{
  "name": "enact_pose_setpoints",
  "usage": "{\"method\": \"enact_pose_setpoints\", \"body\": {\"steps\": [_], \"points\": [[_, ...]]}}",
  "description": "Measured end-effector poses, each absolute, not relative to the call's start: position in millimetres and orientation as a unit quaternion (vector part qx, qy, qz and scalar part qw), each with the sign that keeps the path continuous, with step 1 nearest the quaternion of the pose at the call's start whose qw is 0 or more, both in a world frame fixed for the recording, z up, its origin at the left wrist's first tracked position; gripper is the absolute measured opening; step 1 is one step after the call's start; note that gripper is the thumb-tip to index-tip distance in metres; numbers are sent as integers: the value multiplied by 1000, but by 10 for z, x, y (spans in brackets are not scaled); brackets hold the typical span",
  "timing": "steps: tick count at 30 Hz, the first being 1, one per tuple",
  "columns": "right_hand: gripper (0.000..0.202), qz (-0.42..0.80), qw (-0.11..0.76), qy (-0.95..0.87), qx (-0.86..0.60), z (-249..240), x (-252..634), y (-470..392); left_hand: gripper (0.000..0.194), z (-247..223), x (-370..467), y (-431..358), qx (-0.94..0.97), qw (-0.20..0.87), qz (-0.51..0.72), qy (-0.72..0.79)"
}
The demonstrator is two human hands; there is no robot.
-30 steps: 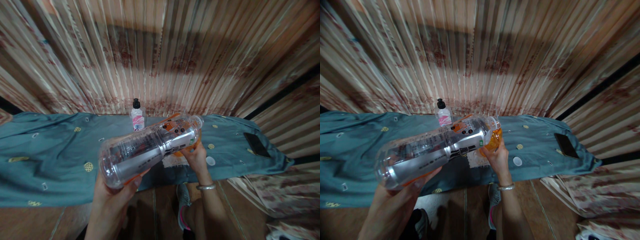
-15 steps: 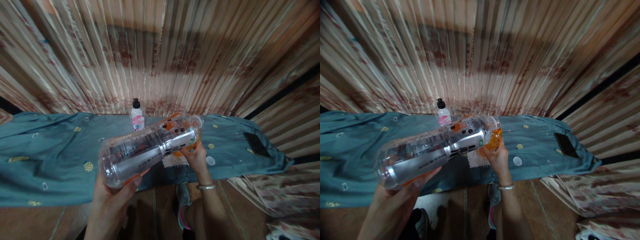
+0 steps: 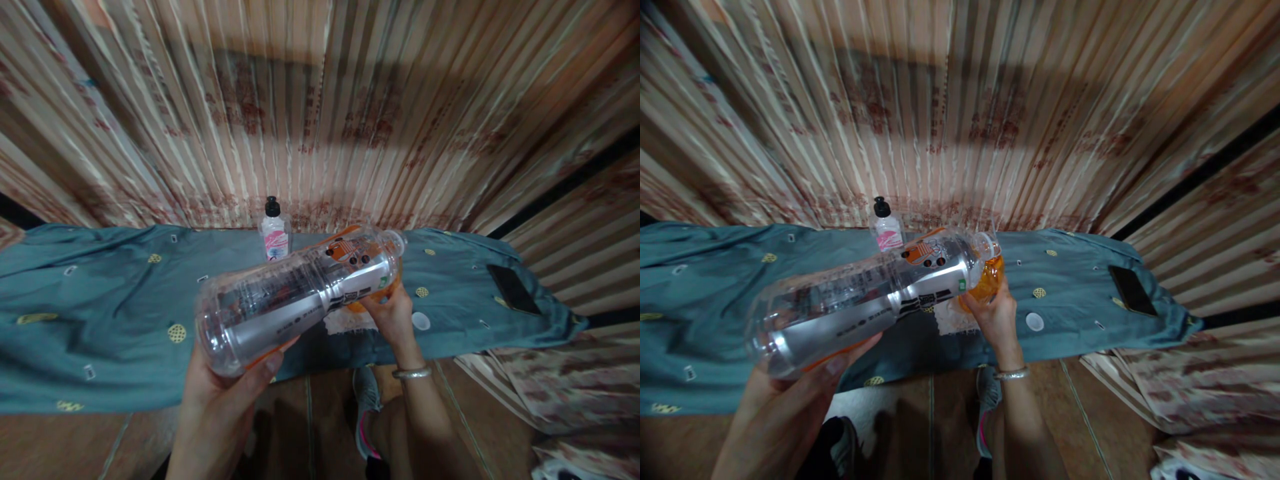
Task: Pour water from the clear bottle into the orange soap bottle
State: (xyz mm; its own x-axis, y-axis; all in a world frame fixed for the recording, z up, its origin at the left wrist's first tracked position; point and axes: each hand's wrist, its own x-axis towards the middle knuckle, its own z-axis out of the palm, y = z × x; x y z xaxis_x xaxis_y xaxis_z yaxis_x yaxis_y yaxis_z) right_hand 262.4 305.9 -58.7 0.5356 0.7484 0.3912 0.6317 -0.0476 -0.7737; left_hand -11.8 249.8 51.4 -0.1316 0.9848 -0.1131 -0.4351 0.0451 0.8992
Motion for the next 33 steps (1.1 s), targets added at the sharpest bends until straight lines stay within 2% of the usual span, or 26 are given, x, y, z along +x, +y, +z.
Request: {"method": "enact_pose_setpoints", "body": {"steps": [5,12,15,26,33], "points": [[57,60,496,-477,-723,-586,2622,3061,93,630,-55,2463,293,570,618,455],[57,48,499,-484,-718,-610,2627,3060,90,552,-107,2498,318,577,620,426],[56,48,497,-485,-718,-612,2628,3063,81,587,-79,2478,295,573,624,442],[57,61,493,-476,-726,-581,2616,3059,95,665,-41,2466,281,577,622,450],[60,76,497,-472,-724,-562,2611,3050,92,696,-27,2457,277,578,622,450]]}}
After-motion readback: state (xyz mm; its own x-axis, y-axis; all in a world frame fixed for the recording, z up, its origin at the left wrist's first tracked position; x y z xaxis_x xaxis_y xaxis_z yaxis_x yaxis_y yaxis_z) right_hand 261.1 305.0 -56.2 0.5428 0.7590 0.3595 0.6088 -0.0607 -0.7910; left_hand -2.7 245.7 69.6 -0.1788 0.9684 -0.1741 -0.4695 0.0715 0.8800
